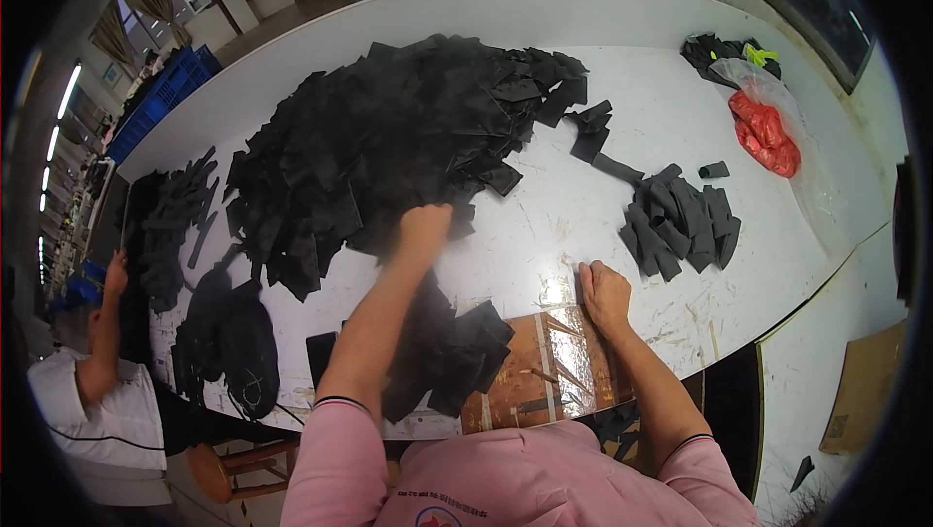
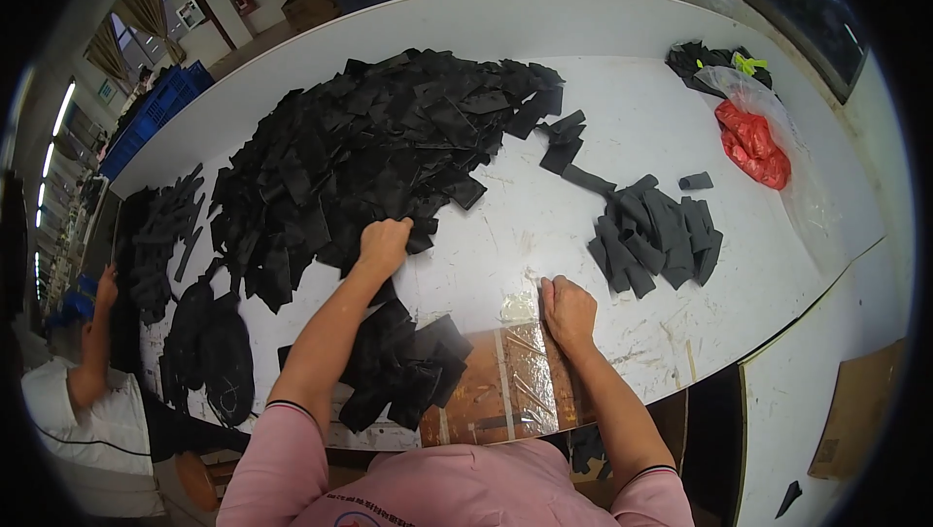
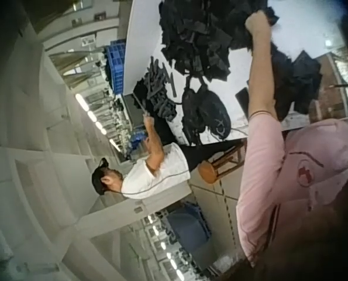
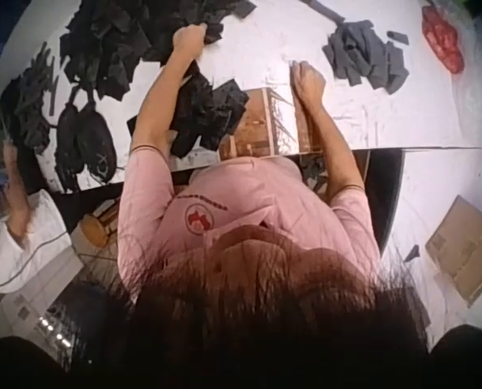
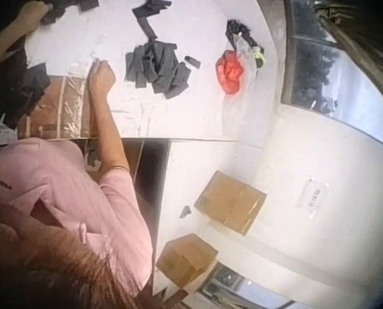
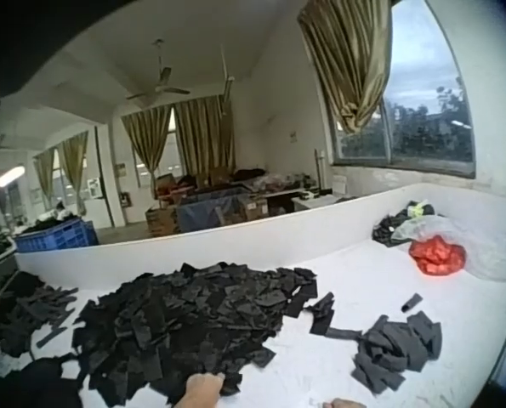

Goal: Inspecting and sorting small black fabric components at a workbench in a factory setting.

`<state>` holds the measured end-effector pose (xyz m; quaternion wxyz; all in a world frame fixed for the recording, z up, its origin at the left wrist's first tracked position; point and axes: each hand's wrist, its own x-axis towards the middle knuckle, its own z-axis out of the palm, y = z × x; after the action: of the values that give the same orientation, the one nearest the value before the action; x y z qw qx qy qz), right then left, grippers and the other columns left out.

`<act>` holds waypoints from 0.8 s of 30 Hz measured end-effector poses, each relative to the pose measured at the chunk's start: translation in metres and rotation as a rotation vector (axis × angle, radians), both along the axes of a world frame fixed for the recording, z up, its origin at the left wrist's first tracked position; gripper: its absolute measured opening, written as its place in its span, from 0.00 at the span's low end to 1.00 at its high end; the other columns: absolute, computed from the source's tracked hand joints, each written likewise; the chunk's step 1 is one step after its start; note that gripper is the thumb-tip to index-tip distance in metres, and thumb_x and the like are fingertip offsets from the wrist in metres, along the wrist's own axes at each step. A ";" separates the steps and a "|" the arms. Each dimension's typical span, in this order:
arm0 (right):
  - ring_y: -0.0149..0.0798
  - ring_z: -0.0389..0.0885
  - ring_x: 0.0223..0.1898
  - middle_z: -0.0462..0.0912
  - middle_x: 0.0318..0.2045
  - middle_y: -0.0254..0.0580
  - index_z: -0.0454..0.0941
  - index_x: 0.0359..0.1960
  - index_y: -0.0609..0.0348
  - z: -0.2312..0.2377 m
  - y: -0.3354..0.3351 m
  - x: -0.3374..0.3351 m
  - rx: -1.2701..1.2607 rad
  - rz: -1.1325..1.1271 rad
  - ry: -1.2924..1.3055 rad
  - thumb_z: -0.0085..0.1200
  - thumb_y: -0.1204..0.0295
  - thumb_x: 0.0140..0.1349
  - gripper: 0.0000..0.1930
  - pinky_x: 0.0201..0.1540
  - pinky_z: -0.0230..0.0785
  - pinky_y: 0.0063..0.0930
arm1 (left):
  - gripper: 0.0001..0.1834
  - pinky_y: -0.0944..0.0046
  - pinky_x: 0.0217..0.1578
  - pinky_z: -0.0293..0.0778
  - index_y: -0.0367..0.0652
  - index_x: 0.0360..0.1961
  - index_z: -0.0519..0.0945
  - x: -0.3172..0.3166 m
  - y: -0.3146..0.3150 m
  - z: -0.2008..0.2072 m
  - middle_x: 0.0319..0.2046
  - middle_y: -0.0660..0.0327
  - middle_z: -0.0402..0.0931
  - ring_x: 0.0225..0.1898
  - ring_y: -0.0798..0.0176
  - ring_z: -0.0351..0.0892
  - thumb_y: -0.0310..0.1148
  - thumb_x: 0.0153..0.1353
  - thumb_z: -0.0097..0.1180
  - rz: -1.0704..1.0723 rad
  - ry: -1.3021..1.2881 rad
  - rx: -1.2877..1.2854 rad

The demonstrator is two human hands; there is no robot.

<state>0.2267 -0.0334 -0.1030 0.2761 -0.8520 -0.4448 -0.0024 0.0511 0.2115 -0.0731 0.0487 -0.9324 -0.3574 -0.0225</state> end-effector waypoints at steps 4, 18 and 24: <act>0.53 0.72 0.21 0.73 0.17 0.53 0.67 0.17 0.62 0.002 -0.002 0.002 0.026 -0.003 0.013 0.43 0.64 0.57 0.16 0.24 0.63 0.42 | 0.14 0.57 0.26 0.70 0.43 0.29 0.75 -0.027 -0.026 0.046 0.23 0.54 0.75 0.28 0.52 0.75 0.21 0.35 0.53 -0.127 -0.103 -0.055; 0.52 0.72 0.23 0.73 0.18 0.51 0.69 0.18 0.61 0.000 -0.002 0.000 0.049 0.043 0.080 0.44 0.63 0.56 0.15 0.25 0.64 0.42 | 0.30 0.52 0.47 0.57 0.44 0.51 0.66 -0.117 -0.187 0.067 0.51 0.41 0.55 0.52 0.42 0.57 0.36 0.43 0.57 -0.242 -0.118 -0.364; 0.52 0.72 0.23 0.73 0.20 0.52 0.69 0.21 0.64 0.016 0.022 0.016 0.153 0.131 0.055 0.45 0.66 0.54 0.12 0.26 0.64 0.40 | 0.34 0.45 0.52 0.49 0.41 0.52 0.64 -0.100 -0.183 0.053 0.54 0.37 0.50 0.56 0.37 0.49 0.46 0.45 0.56 0.094 -0.645 -0.391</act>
<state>0.2423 -0.0109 -0.0870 0.3519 -0.7973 -0.4904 0.0051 -0.0494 0.0287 -0.0198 -0.2441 -0.8518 -0.3942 -0.2438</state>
